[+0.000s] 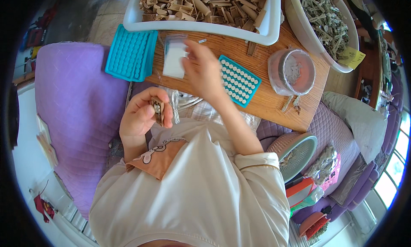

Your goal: The person assembles bottle stopper lights by placing button batteries and circuit components into plastic cork casings, snapping the casings shut, testing the lights, and unraveling wire string lights by hand.

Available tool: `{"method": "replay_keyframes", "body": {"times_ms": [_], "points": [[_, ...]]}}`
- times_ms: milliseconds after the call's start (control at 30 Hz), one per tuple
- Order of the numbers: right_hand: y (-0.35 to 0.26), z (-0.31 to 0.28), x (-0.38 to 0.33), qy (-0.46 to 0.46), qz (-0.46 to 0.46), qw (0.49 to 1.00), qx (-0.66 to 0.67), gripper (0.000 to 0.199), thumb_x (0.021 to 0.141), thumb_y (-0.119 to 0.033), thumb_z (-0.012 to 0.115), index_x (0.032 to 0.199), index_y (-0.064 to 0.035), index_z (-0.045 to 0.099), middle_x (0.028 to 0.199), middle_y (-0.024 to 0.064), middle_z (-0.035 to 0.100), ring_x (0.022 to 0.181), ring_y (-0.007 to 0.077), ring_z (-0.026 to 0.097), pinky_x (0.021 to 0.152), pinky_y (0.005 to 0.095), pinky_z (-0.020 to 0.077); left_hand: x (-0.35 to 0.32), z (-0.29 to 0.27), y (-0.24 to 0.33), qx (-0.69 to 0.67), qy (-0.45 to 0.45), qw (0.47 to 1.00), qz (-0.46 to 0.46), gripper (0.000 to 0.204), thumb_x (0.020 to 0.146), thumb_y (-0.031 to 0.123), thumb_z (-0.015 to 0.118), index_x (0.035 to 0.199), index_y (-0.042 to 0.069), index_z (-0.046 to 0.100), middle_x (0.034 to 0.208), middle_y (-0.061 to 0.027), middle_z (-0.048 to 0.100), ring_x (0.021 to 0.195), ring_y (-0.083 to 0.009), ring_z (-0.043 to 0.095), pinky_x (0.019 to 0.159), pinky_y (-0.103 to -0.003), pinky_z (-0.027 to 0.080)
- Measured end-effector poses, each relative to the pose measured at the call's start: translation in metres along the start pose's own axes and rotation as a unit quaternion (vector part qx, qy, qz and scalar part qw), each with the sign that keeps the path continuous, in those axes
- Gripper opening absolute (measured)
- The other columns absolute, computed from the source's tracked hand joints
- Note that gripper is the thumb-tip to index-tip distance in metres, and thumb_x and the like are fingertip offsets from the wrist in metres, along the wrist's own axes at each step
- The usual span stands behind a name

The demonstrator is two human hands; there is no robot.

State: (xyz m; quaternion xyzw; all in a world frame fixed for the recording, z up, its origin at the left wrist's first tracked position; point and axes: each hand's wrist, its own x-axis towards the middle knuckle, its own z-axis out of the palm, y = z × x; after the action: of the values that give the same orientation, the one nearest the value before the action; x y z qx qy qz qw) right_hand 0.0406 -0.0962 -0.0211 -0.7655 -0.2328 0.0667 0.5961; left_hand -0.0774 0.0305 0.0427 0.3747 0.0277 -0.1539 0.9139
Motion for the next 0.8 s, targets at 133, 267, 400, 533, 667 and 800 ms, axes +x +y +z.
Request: {"method": "replay_keyframes", "body": {"times_ms": [133, 267, 400, 533, 667, 800], "points": [[0.020, -0.089, -0.035, 0.064, 0.061, 0.988, -0.124, 0.022, 0.072, 0.002, 0.055, 0.094, -0.0017, 0.055, 0.080, 0.0109, 0.058, 0.070, 0.0162, 0.057, 0.062, 0.0264, 0.0457, 0.011, -0.002, -0.004, 0.009, 0.033, 0.999, -0.008, 0.030, 0.084, 0.021, 0.047, 0.106, 0.001, 0.044, 0.088, -0.0102, 0.056, 0.074, -0.0146, 0.057, 0.064, -0.024, 0.046], [0.032, -0.133, -0.058, 0.055, 0.097, 0.955, -0.274, 0.020, 0.073, 0.000, 0.055, 0.093, -0.0030, 0.055, 0.076, 0.0107, 0.058, 0.070, 0.0214, 0.058, 0.061, 0.0285, 0.0466, 0.028, -0.004, -0.011, -0.019, 0.031, 0.999, -0.037, 0.028, 0.085, 0.020, 0.045, 0.107, 0.003, 0.045, 0.089, -0.0092, 0.056, 0.075, -0.0146, 0.058, 0.066, -0.025, 0.047], [0.043, -0.134, -0.063, 0.024, 0.025, 0.932, -0.361, 0.020, 0.073, -0.001, 0.055, 0.092, -0.0043, 0.055, 0.074, 0.0104, 0.058, 0.070, 0.0255, 0.056, 0.059, 0.0309, 0.0461, 0.042, 0.001, -0.020, -0.014, 0.043, 0.997, -0.068, 0.026, 0.085, 0.017, 0.044, 0.108, 0.004, 0.045, 0.090, -0.0084, 0.056, 0.075, -0.0139, 0.058, 0.068, -0.026, 0.047], [0.043, -0.137, -0.060, -0.010, -0.033, 0.923, -0.384, 0.017, 0.072, 0.001, 0.055, 0.089, -0.0022, 0.056, 0.075, 0.0123, 0.057, 0.067, 0.0273, 0.055, 0.059, 0.0327, 0.0432, 0.049, 0.008, -0.024, 0.016, 0.055, 0.994, -0.092, 0.024, 0.085, 0.013, 0.042, 0.107, 0.004, 0.045, 0.090, -0.0079, 0.056, 0.076, -0.0135, 0.057, 0.068, -0.025, 0.046], [0.036, -0.139, -0.054, -0.010, -0.026, 0.926, -0.377, 0.018, 0.071, 0.000, 0.056, 0.088, -0.0061, 0.055, 0.075, 0.0085, 0.059, 0.068, 0.0238, 0.056, 0.057, 0.0294, 0.0457, 0.053, 0.011, -0.028, 0.021, 0.045, 0.997, -0.066, 0.022, 0.083, 0.008, 0.039, 0.103, 0.004, 0.046, 0.089, -0.0074, 0.056, 0.076, -0.0130, 0.056, 0.069, -0.025, 0.045], [-0.010, -0.108, -0.053, 0.116, -0.030, 0.972, -0.200, 0.021, 0.067, 0.003, 0.060, 0.086, -0.0043, 0.055, 0.078, 0.0077, 0.061, 0.062, 0.0183, 0.059, 0.052, 0.0242, 0.0462, 0.056, 0.014, -0.031, 0.017, 0.047, 0.997, -0.057, 0.021, 0.083, 0.006, 0.038, 0.102, 0.003, 0.046, 0.088, -0.0070, 0.055, 0.077, -0.0121, 0.056, 0.069, -0.023, 0.045]]}}
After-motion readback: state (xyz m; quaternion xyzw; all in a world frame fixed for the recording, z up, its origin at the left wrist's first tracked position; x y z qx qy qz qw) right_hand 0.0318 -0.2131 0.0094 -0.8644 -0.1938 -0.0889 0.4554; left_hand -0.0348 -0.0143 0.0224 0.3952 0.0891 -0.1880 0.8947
